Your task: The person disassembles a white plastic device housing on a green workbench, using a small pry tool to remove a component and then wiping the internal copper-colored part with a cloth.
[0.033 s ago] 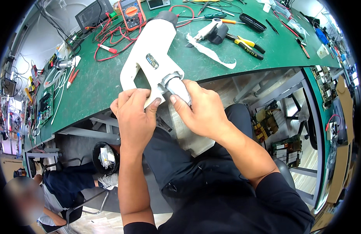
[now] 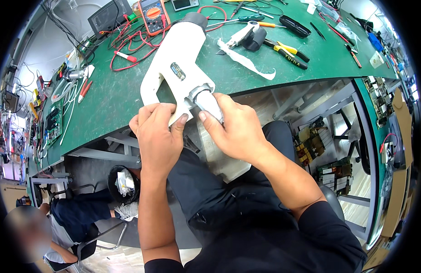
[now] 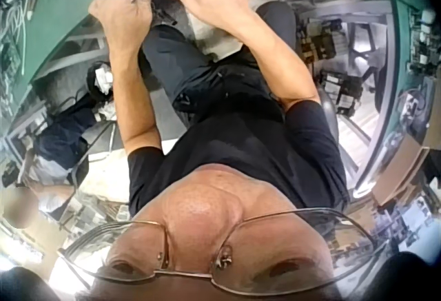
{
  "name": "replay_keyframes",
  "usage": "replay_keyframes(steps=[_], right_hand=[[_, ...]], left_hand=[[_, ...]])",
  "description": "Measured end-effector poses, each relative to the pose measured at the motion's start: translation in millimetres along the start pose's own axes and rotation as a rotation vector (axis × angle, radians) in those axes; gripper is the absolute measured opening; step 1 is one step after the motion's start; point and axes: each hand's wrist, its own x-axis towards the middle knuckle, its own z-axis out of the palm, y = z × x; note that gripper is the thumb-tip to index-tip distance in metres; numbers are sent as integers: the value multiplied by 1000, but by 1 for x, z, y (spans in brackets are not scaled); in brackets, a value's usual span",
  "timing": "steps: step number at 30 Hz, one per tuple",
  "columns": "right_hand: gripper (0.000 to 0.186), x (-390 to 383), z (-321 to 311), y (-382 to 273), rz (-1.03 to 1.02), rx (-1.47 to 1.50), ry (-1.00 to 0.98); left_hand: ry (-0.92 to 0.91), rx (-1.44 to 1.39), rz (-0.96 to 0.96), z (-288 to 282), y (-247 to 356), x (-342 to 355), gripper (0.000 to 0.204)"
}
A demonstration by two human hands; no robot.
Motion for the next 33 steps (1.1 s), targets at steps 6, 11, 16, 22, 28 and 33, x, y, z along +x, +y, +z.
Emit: replay_keyframes(steps=[6,11,16,22,28,33], right_hand=[[40,1,-6,4,31,25,-92],[38,0,-3,2,33,34,-53],[39,1,-4,-3,147,168,-91],[43,-1,-7,-4,168,114,-139],[48,-5,-8,-1,83,152,-142],[58,-8,-14,3,161,157,-241]], left_hand=[[-41,12,7,-3,1,1,25],[-28,7,16,-1,0,1,25],[-27,11,-6,-2,2,0,26],[-24,27,-12,-1,3,0,27],[9,3,-12,0,4,0,21],[29,-17,2,2,3,0,19]])
